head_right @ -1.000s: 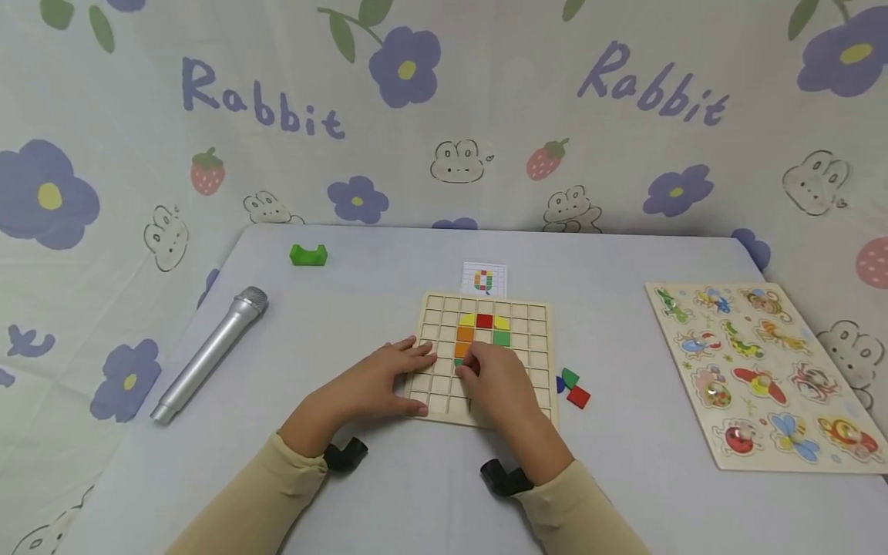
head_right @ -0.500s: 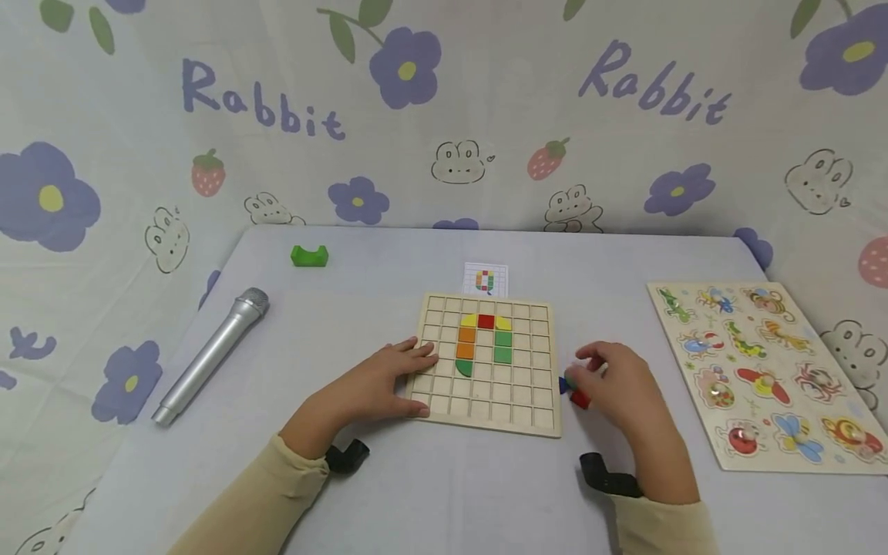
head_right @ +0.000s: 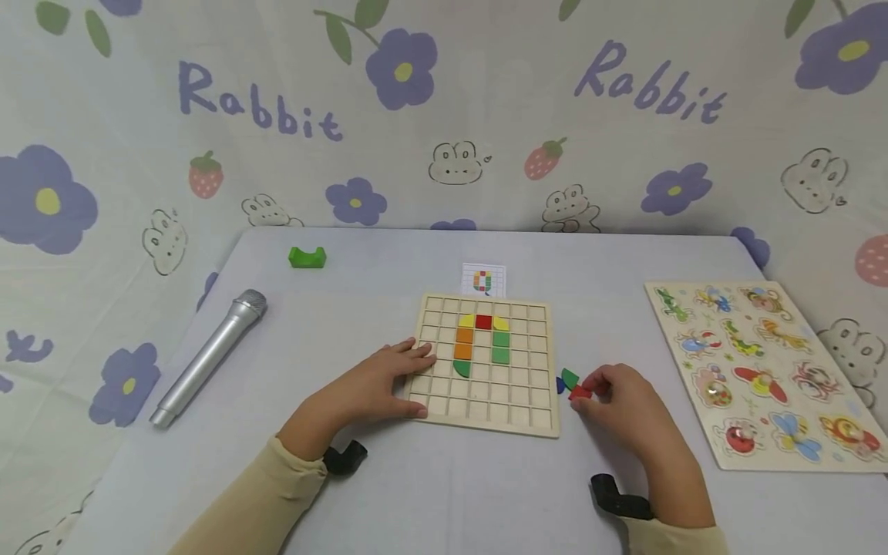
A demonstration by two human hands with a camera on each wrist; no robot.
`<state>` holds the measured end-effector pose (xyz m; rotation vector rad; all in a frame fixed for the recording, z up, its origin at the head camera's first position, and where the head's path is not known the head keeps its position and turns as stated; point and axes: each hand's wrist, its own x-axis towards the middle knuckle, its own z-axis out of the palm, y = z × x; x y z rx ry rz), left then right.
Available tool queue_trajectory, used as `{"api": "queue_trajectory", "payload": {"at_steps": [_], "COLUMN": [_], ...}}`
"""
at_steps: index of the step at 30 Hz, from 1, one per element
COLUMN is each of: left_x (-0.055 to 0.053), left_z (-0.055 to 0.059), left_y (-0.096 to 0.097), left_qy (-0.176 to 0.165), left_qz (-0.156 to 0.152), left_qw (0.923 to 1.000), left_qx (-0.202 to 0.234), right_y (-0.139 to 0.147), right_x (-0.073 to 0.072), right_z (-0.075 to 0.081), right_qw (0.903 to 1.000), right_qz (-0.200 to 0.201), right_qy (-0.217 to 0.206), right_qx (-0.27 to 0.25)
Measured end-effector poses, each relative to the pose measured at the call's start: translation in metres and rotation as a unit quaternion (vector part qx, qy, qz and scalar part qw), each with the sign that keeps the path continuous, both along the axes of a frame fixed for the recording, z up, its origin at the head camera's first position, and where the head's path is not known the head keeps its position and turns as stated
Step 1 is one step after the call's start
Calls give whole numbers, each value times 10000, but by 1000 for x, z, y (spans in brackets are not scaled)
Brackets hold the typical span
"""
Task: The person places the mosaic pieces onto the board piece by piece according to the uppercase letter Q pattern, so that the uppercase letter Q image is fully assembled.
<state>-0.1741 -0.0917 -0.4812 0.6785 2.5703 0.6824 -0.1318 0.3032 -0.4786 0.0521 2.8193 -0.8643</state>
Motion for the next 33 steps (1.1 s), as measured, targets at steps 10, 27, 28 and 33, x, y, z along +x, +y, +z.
{"api": "queue_trajectory", "payload": {"at_steps": [10,27,28,33], "left_x": [1,-1,-1,-1], "left_z": [1,-2,-2,-3], "left_y": [-2,-1,-2,-2], "left_qy": [10,70,73,80], "left_qz": [36,7,8,-3], "left_qw": [10000,10000,10000,10000], "left_qx": [-22,12,8,-11], "right_y": [-42,-130,-130,-130], "right_x": [-11,-33,-33,-33], "right_z": [17,8,7,5], "right_qw": [9940,9963,9963,9960], "right_qz": [-539,600,625,752], "right_qy": [879,430,417,398], "right_qx": [-357,-451,-412,-272]}}
